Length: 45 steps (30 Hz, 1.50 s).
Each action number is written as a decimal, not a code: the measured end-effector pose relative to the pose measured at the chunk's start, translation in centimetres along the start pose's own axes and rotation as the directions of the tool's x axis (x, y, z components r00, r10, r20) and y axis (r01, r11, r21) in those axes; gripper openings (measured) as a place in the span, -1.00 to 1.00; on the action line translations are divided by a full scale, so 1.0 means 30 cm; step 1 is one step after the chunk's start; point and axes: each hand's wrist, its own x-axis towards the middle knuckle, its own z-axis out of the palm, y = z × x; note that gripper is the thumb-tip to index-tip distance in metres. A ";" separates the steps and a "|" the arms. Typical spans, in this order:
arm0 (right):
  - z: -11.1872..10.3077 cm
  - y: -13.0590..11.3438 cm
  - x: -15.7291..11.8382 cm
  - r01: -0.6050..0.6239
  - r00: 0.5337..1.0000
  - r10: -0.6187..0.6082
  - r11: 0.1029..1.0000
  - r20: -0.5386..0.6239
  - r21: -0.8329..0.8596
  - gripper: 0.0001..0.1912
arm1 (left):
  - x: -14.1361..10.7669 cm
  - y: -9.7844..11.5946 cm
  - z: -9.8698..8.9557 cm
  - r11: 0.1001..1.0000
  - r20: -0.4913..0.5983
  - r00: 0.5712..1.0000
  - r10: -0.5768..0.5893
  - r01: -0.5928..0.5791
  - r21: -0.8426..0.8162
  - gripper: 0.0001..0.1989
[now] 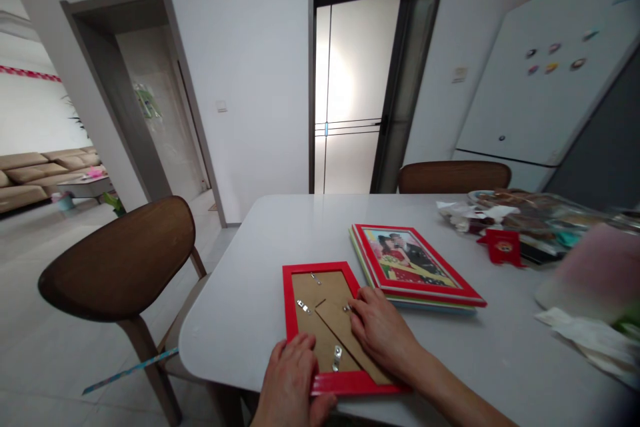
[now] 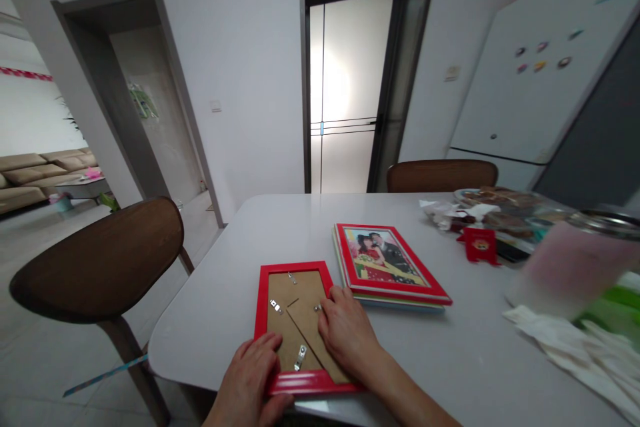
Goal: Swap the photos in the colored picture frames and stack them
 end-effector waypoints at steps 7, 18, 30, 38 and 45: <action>-0.005 0.021 -0.018 0.035 0.999 -0.034 0.998 -0.014 0.059 -0.74 | -0.007 -0.004 0.002 1.000 -0.018 1.000 0.015 -0.014 0.015 -0.73; -0.070 -0.125 -0.124 0.311 0.925 -0.349 0.922 0.148 0.232 -0.74 | -0.009 -0.022 -0.017 0.998 -0.018 0.999 0.030 -0.029 0.057 -0.71; -0.052 -0.139 -0.080 0.259 0.948 -0.301 0.920 0.105 0.295 -0.63 | -0.021 -0.019 -0.023 0.999 0.018 1.000 -0.021 0.020 0.040 -0.60; 0.042 -0.220 0.064 0.206 0.968 -0.222 0.970 0.120 0.131 -0.76 | -0.031 -0.015 -0.034 0.999 0.080 0.996 -0.035 0.034 0.022 -0.53; 0.039 -0.221 0.055 0.266 0.952 -0.284 0.952 0.115 0.150 -0.77 | -0.030 -0.034 -0.021 0.999 0.038 0.999 -0.007 0.008 -0.043 -0.56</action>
